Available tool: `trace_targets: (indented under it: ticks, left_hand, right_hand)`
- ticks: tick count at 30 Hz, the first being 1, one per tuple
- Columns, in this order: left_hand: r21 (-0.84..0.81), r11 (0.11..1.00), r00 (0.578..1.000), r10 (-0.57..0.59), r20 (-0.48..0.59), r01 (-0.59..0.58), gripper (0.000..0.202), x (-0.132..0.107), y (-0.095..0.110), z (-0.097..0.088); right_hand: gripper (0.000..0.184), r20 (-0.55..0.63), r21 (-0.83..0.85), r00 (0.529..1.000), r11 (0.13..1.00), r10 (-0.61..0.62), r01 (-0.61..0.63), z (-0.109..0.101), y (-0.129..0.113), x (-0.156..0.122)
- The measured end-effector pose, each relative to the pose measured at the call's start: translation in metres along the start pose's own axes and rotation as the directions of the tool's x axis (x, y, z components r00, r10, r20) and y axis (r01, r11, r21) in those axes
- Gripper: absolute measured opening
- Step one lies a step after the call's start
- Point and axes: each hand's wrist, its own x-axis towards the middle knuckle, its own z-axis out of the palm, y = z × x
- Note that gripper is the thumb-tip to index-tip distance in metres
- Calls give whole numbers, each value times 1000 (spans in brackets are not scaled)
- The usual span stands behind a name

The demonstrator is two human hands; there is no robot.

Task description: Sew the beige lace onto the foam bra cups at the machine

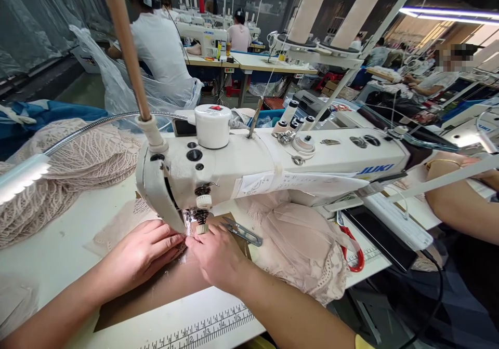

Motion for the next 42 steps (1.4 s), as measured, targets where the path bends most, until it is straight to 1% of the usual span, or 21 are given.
trace_targets:
  ticks: [2, 4, 8, 11, 17, 20, 24, 28, 34, 42]
  left_hand:
    - [37, 999, 1000, 25, 18, -26, 25, 0, 0, 1]
    - [72, 996, 999, 43, 24, -45, 27, 0, 1, 1]
    - [102, 994, 999, 49, -14, -47, 28, 2, 4, 2]
    - [92, 996, 999, 20, -26, -18, 27, 4, 4, 2]
    - [54, 997, 998, -56, 30, 54, 21, 5, -1, 0]
    - [51, 996, 997, -71, 39, 69, 21, 7, -4, 0]
    - [62, 995, 996, -83, 19, 81, 21, 10, -7, -1]
    - [81, 990, 993, -117, -3, 117, 22, 12, -10, -1]
    - [121, 978, 984, -164, -68, 172, 26, 12, -16, -1]
    - [207, 928, 951, -299, -78, 309, 25, 10, -25, -1]
  right_hand:
    - [24, 7, -19, 1000, 1000, -3, 3, -1, -1, 0]
    - [25, 10, -43, 1000, 999, 2, -2, -2, -3, 0]
    - [27, 32, -69, 999, 998, 11, -9, -2, -4, 0]
    - [31, 43, -85, 999, 996, 28, -24, -1, -3, 2]
    - [39, 102, -121, 990, 989, 94, -81, -5, -4, 10]
    - [43, 84, -126, 988, 985, 131, -120, -6, -6, 13]
    - [45, 42, -143, 981, 973, 191, -183, -5, -8, 16]
    - [51, 42, -132, 984, 978, 171, -164, -3, -5, 15]
    - [45, 23, -67, 991, 989, 135, -133, -2, 0, 12]
    - [36, -27, -38, 991, 990, 132, -133, 0, 1, 11]
